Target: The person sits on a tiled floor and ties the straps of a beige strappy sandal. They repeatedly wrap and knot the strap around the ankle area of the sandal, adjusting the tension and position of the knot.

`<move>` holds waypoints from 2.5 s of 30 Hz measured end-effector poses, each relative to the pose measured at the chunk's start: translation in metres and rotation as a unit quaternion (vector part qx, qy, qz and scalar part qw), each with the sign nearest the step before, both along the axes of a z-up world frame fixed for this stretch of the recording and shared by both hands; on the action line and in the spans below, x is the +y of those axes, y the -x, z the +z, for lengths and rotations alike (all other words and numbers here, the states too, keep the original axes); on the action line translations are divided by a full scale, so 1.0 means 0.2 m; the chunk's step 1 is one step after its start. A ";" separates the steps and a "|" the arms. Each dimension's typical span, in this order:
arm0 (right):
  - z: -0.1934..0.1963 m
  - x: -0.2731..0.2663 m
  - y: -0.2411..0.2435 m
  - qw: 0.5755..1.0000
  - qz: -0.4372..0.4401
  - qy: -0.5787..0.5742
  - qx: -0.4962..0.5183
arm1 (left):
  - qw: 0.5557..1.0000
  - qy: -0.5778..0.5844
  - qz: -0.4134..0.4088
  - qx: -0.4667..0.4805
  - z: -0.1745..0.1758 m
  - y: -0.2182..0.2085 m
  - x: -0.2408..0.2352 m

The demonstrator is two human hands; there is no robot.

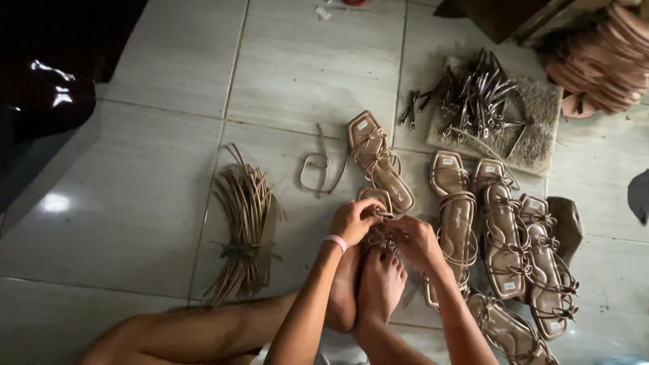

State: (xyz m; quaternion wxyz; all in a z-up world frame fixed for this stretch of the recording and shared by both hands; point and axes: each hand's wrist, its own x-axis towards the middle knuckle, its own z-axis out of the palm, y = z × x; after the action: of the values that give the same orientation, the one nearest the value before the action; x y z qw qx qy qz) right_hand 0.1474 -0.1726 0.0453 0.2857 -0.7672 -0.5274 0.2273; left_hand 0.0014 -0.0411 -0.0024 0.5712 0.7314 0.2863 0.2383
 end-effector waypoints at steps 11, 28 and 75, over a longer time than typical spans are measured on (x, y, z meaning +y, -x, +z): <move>0.13 0.00 0.05 0.993 0.018 -0.025 -0.114 | 0.999 0.031 0.038 0.021 0.04 0.02 -0.02; 0.10 -0.04 0.00 0.996 0.024 0.016 -0.088 | 0.997 0.051 0.056 0.015 -0.03 0.01 -0.04; 0.20 0.11 0.17 0.993 -0.075 -0.089 -0.037 | 0.990 0.055 0.122 0.039 -0.04 0.02 -0.01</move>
State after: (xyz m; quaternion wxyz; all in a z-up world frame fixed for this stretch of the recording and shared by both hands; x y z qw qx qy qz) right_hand 0.1141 -0.1503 0.0844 0.3494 -0.7837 -0.4973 0.1285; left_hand -0.0019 -0.0431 -0.0112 0.5651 0.6674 0.4085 0.2614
